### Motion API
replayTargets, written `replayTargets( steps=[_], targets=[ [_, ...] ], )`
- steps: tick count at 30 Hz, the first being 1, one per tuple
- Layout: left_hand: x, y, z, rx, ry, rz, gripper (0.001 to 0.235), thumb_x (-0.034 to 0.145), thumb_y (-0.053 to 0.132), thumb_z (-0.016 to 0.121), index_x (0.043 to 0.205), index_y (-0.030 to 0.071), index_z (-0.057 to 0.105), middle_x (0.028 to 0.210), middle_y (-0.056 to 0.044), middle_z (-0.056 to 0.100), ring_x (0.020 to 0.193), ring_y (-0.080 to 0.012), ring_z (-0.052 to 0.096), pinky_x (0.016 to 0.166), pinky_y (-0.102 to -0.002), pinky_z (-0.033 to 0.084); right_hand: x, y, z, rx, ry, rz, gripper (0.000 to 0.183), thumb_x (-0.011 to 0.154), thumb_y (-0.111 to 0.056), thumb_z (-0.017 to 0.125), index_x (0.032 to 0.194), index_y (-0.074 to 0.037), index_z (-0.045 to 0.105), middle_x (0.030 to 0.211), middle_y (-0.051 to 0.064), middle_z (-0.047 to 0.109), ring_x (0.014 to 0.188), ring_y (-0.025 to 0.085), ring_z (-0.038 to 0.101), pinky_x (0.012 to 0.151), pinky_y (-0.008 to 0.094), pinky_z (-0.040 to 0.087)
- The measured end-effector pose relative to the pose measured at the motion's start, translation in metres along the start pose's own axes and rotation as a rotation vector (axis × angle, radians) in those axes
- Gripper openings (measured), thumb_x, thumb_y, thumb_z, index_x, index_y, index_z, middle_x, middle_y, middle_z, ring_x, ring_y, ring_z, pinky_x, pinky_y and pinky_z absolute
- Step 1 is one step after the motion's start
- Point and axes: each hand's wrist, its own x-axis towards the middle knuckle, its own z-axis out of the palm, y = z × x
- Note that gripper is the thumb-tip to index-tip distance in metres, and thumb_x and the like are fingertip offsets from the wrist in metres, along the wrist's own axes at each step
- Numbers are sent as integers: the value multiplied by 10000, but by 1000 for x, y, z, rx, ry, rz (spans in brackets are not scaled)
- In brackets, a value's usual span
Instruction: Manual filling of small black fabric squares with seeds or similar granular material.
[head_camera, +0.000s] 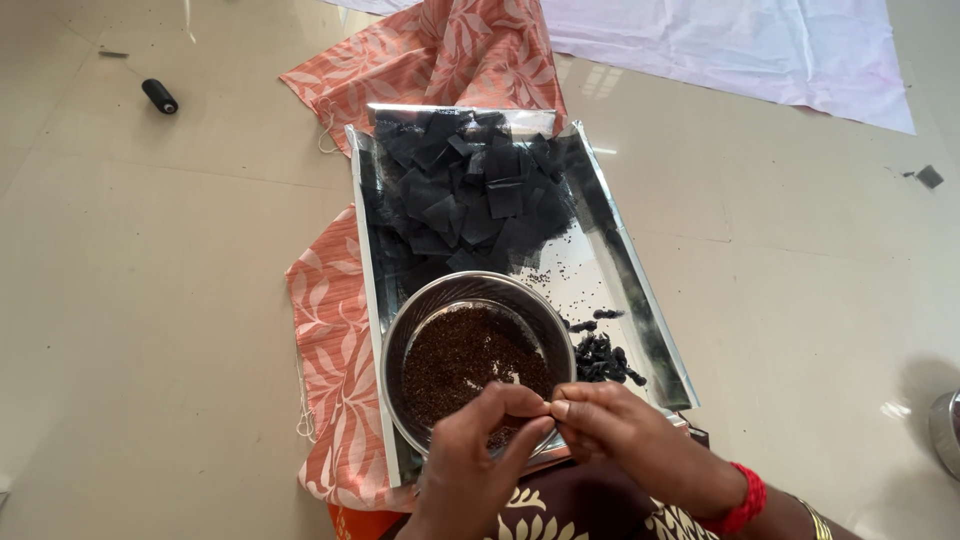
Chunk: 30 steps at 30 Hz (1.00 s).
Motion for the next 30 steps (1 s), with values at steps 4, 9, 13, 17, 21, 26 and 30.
replayTargets(
  steps=[4,9,13,17,21,26,30],
  targets=[
    [0,1,2,13,40,-57,223,872,30,803,1031,32,647,913,-77,777,850,-125,806,736,-253,655,-2,28,7,198,-38,65,321,1068,-228,567,844,1,603,668,78,512,601,175,480,546,322,418],
    [18,6,-12,-739,104,-709,284,806,-25,764,1036,11,601,851,-123,730,748,-161,708,716,-302,613,-6,-25,1,-257,181,-241,378,1008,-279,585,1255,5,618,1020,81,695,824,166,701,680,306,551],
    [13,-5,-11,-895,9,-700,262,838,-3,750,1050,-2,595,876,-109,730,794,-145,700,741,-273,579,-11,-11,3,-707,257,-670,522,952,-280,673,1359,32,577,1204,152,658,1052,255,659,864,353,567],
    [13,-5,-13,-827,-76,-676,264,856,11,762,1062,0,598,858,-97,709,793,-138,684,746,-266,571,-14,-11,1,-849,90,-646,526,839,-157,682,1305,76,607,1074,107,650,1016,271,652,869,400,544],
    [12,2,-13,-571,-74,-528,237,858,53,775,1038,21,626,877,-70,722,835,-123,708,771,-258,591,-7,0,5,-805,102,-578,176,904,-187,683,967,-29,637,857,69,608,797,226,622,721,374,517],
    [0,-5,-3,-28,-63,-102,145,916,99,768,998,41,664,928,-56,730,881,-118,744,778,-255,618,-7,12,14,60,39,-41,257,1028,-207,599,880,2,627,763,57,581,673,192,583,601,331,469],
    [-1,-9,0,110,-54,-139,148,875,91,769,961,64,652,870,-42,761,803,-100,780,733,-240,639,-9,19,18,554,-61,278,304,1070,-236,589,931,23,666,758,68,517,661,127,481,572,300,417]
  ],
)
